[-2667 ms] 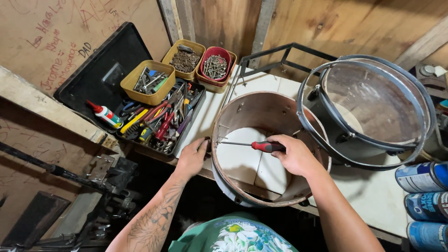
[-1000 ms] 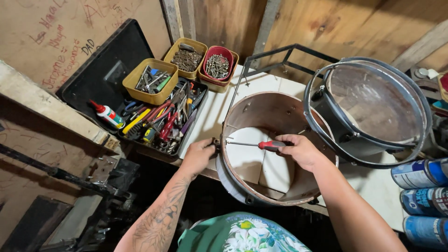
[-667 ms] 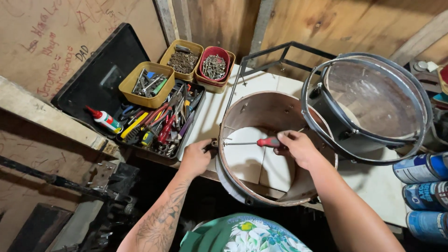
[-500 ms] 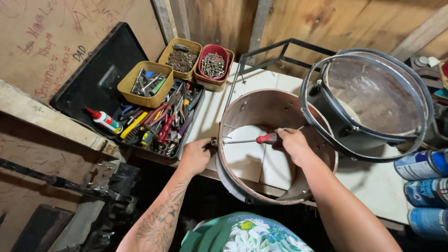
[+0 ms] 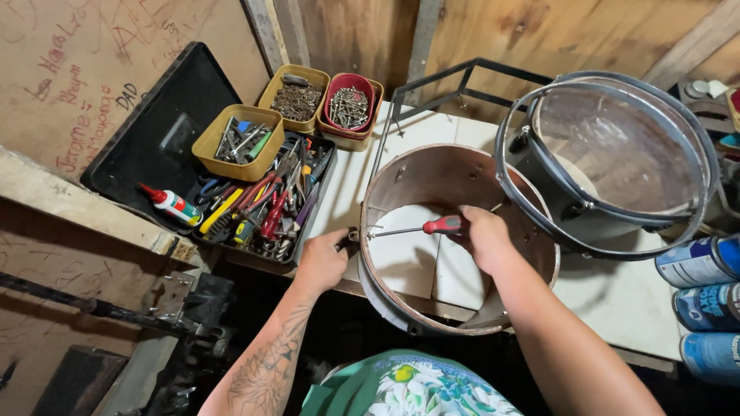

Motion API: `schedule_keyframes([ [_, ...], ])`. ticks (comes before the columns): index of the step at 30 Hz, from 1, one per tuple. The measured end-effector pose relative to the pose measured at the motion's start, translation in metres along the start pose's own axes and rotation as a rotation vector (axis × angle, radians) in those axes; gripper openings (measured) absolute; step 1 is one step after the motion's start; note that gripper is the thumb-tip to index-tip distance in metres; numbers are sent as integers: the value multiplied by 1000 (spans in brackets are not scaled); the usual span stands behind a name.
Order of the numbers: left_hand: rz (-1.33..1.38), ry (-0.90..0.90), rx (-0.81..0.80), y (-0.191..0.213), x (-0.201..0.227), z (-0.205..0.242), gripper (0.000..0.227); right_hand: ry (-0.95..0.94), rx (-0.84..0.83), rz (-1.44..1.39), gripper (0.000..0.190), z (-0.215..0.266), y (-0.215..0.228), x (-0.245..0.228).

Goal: The person uses a screwdriver to tighten screws on the rim of a drum shell. They repeatedly reach into containers to select screws and fasten them into the drum hardware.

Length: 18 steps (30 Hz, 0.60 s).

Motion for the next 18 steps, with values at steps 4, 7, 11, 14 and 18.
schedule_keyframes([
  [4, 4, -28, 17, 0, 1, 1, 39, -2, -118, 1, 39, 10, 0, -3],
  [7, -19, -27, 1, 2, 8, 6, 40, 121, -53, 130, 33, -23, 15, 16],
  [11, -41, -17, -4, 6, 17, 9, 40, 106, -2, 527, 38, -18, 15, 12],
  [14, -36, -5, -21, 13, 31, 22, 42, 10, -109, 187, 39, 0, 5, 2],
  [18, -54, -5, -44, -1, 7, 8, 44, 39, -129, 142, 45, 11, 6, -5],
])
Point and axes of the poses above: each hand's wrist, its own z-axis away from the middle knuckle, its own y-axis out of the back of the hand, x = y × z, the point moved 7 cm from there along -z, towards the middle knuckle, and after that the axes turned 6 degrees about -z, right-handed, at the moved point
